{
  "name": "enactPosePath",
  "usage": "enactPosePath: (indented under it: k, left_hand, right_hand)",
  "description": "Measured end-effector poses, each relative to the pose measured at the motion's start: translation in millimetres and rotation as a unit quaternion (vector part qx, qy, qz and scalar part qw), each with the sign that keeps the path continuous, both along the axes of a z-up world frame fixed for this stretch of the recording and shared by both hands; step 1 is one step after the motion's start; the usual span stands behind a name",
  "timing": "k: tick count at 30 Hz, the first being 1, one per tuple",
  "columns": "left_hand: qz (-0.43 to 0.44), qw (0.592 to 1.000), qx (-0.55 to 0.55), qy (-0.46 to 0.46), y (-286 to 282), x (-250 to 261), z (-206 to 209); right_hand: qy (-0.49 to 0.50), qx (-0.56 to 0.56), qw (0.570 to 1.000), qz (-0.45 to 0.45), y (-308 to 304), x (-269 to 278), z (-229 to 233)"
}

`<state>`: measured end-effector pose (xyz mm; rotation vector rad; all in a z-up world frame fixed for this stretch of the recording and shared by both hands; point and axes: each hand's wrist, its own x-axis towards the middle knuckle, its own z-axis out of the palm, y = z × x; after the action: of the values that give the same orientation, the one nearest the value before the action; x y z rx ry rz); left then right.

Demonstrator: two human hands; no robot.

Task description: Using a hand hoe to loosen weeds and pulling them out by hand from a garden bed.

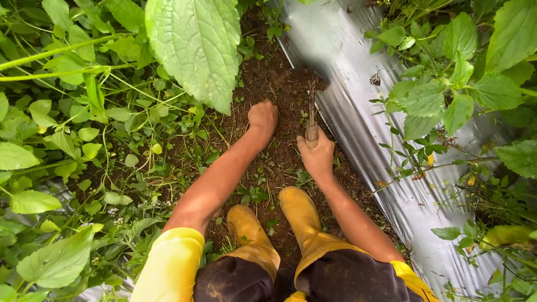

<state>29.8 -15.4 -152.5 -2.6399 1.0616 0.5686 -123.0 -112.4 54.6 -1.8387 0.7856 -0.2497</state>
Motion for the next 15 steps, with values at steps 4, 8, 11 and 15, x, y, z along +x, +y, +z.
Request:
enactPosePath:
  k: [4, 8, 11, 15]
  left_hand:
    - [-0.051, 0.999, -0.003, -0.006, 20.2, 0.3, 2.9]
    - [-0.012, 0.995, -0.071, 0.065, 38.6, 6.1, 81.5]
    - [0.088, 0.974, -0.127, 0.164, 39.4, 6.1, 110.6]
    - [0.164, 0.951, -0.162, 0.205, 31.1, 7.6, 178.1]
  right_hand:
    - [-0.024, -0.025, 0.999, -0.008, 0.3, 10.9, 0.1]
    - [-0.006, -0.010, 1.000, 0.000, 8.7, 13.1, -16.7]
    - [0.093, 0.060, 0.992, 0.062, 14.8, 1.2, -4.6]
    - [0.100, 0.049, 0.993, 0.042, 10.1, -5.7, 12.1]
